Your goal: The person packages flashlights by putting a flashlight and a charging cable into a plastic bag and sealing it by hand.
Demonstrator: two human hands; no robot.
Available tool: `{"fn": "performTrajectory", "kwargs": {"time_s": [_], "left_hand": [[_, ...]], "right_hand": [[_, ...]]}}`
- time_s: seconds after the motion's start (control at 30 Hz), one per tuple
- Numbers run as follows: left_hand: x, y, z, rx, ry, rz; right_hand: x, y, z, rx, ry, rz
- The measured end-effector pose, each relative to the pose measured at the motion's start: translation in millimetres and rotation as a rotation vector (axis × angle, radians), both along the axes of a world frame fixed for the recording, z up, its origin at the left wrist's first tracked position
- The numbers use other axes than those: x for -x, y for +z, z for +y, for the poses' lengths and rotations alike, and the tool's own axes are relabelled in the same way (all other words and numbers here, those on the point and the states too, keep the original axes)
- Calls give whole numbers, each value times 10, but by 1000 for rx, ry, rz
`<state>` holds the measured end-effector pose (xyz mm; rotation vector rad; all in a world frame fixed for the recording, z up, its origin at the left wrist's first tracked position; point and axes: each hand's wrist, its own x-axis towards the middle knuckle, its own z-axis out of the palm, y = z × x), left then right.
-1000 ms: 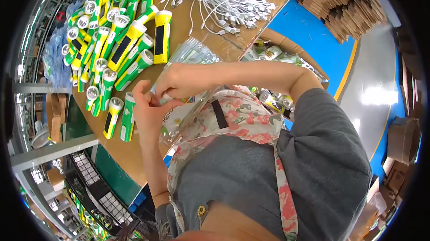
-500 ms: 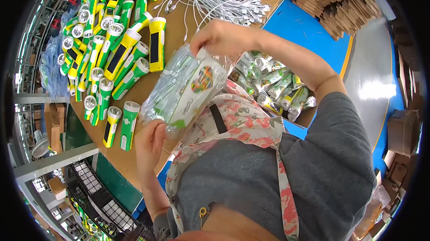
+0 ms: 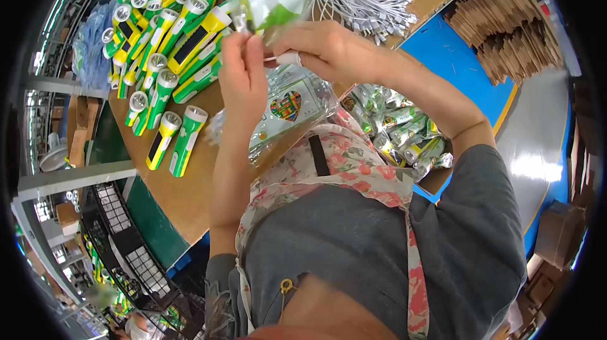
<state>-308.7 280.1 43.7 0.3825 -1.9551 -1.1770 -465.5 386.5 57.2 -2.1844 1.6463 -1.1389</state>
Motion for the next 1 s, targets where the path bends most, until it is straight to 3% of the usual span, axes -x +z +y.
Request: {"fn": "performTrajectory", "kwargs": {"time_s": [0.07,0.1,0.17,0.2,0.23,0.33,0.37,0.4,0.43,0.47,0.5,0.6,0.7,0.83,0.93,1.0], "left_hand": [[-10,-44,-62,-423,-51,53],[-1,-19,-68,-589,-136,214],[45,17,-39,-928,-296,555],[37,-9,-67,-869,-254,537],[-8,-23,-141,-804,-212,516],[-316,35,-248,-578,28,268],[-424,18,-261,-480,103,162],[-522,-17,-260,-381,177,61],[-624,-111,-257,-451,158,55],[-743,-141,-261,-354,191,48],[-877,-145,-268,-256,221,40],[-1200,-217,-276,-73,213,-23],[-1336,-151,-92,-134,64,-123],[-1649,-17,-31,-352,-62,-256],[-1789,-94,-106,-258,-83,-399],[-1714,-77,-97,-219,-41,-448]], "right_hand": [[40,-40,-100,52,-28,18],[-11,-28,-137,-184,-129,-198],[-136,-221,-323,-320,-3,-649],[-194,-262,-408,-382,66,-868],[-219,-241,-448,-594,73,-899],[-324,-144,-540,-489,26,-421],[-260,-294,-590,-285,209,-197],[-242,-266,-593,-294,245,-82],[-217,-201,-609,-300,279,36],[-194,-162,-626,-302,310,154],[-13,-293,-761,-37,340,290],[345,-451,-1216,233,128,706],[281,-766,-1650,143,152,935],[329,-631,-1682,-59,249,807],[432,-342,-1433,-295,253,528],[416,-174,-1329,-333,237,-17]]}}
